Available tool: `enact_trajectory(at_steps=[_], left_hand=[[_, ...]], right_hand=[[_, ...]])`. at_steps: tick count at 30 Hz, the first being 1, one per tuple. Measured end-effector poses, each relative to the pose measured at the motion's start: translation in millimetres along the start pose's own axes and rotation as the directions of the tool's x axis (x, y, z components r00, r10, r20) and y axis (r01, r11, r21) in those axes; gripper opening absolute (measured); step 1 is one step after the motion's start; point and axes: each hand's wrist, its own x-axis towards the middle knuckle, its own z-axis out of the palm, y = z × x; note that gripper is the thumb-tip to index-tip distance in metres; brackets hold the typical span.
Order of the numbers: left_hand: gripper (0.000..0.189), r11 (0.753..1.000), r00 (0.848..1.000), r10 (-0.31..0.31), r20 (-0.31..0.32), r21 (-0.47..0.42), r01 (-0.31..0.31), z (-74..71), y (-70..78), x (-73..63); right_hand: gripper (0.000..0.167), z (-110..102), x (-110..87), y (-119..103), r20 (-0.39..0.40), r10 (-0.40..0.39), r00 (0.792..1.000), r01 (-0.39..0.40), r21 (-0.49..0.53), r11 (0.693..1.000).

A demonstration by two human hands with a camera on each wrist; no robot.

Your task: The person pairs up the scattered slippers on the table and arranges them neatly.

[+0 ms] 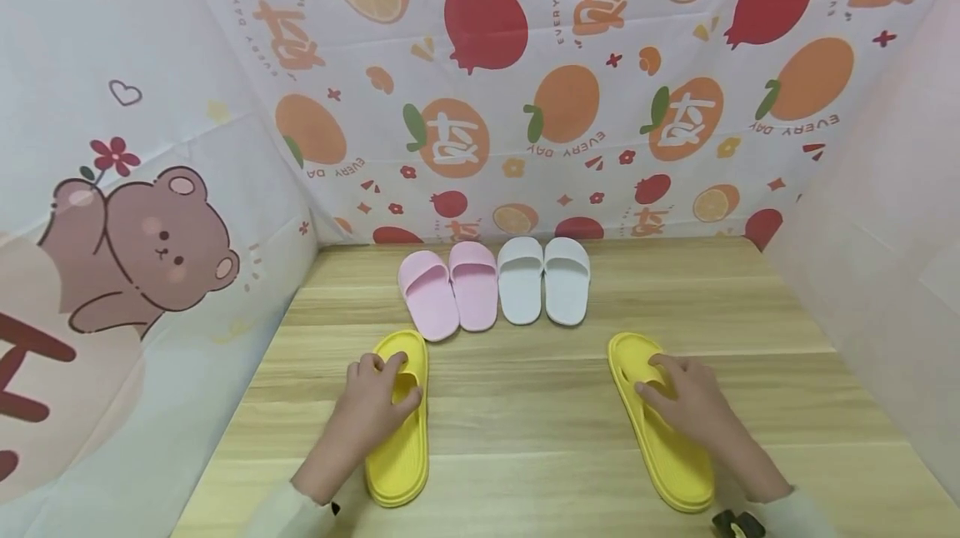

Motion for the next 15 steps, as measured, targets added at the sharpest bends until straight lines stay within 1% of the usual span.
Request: enact_trajectory(at_steps=[5, 8, 12, 15], left_hand=[[0.059, 1.000, 1.000, -0.006, 0.015, -0.005, 0.006, -0.1, 9.2, -7.3], [0.058, 1.000, 1.000, -0.009, 0.023, -0.029, 0.010, 0.7, 15.4, -11.8], [0.056, 0.999, 1.000, 0.007, 0.027, -0.049, -0.006, 3.3, 23.7, -16.4], [0.055, 0.998, 0.999, 0.032, 0.027, -0.052, -0.031, 6.6, 30.2, -18.3]], right_hand=[[0.067, 4, -2.6, -9, 0.010, 0.015, 1.000, -0.015, 0.009, 1.000], [0.069, 6, -4.3, -13, 0.023, 0.024, 0.999, -0.025, 0.011, 1.000], [0.066, 9, -6.5, -20, 0.027, 0.018, 0.999, -0.019, 0.019, 1.000], [0.063, 12, -8.4, -25, 0.023, 0.016, 1.000, -0.017, 0.026, 1.000]])
